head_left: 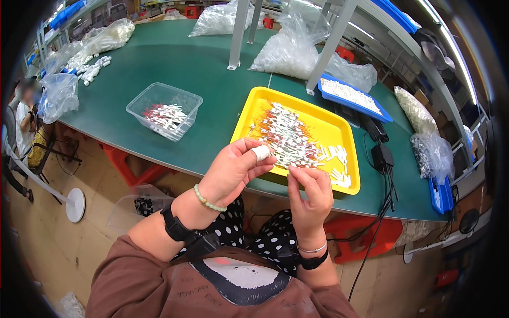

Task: The person transfers small electronic pins by hand from a plastic tray into a clear plastic container.

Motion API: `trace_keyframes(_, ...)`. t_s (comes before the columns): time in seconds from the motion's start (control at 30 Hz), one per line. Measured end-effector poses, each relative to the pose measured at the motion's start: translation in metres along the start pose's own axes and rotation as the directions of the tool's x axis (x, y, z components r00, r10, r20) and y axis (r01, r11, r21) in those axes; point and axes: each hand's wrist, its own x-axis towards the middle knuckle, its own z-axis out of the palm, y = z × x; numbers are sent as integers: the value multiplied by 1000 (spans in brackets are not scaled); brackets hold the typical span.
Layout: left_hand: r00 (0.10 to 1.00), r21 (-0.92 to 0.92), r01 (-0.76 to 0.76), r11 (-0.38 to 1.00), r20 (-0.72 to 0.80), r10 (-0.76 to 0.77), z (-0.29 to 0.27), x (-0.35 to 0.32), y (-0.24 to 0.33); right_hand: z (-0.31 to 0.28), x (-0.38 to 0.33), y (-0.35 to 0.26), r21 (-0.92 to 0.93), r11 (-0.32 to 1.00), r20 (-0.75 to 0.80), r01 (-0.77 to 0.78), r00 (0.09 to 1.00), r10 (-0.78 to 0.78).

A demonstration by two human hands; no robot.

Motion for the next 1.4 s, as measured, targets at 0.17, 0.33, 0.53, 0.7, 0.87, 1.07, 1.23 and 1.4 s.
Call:
trace_keyframes(0.17,1000,-34,15,999,-7,-15,-2,-1,-2,0,-1,1,-62,998,-13,32,999,-33)
trace_keyframes(0.33,1000,-25,12,1000,-24,-13,1,-2,-2,0,-2,3,-63,997,-7,35,999,-35)
trace_keyframes(0.53,996,-5,76,997,36,-76,4,-4,-11,0,-1,2,-83,991,30,102,995,-100)
trace_keyframes(0.7,997,317,7,949,74,-32,4,-8,-4,-5,3,-1,122,987,56,-106,993,100)
trace_keyframes(0.87,980,310,160,937,67,-190,-2,-9,3,-6,7,-1,11,971,33,239,970,-239)
trace_keyframes(1.07,954,230,262,937,83,-287,1,-13,4,-6,2,2,11,943,8,331,943,-332)
trace_keyframes(1.23,954,222,276,935,58,-295,4,-14,2,-1,-2,-1,268,963,31,-14,999,6)
trace_keyframes(1.4,967,424,161,891,111,-228,-9,-11,10,-3,2,-6,290,927,172,-237,966,193)
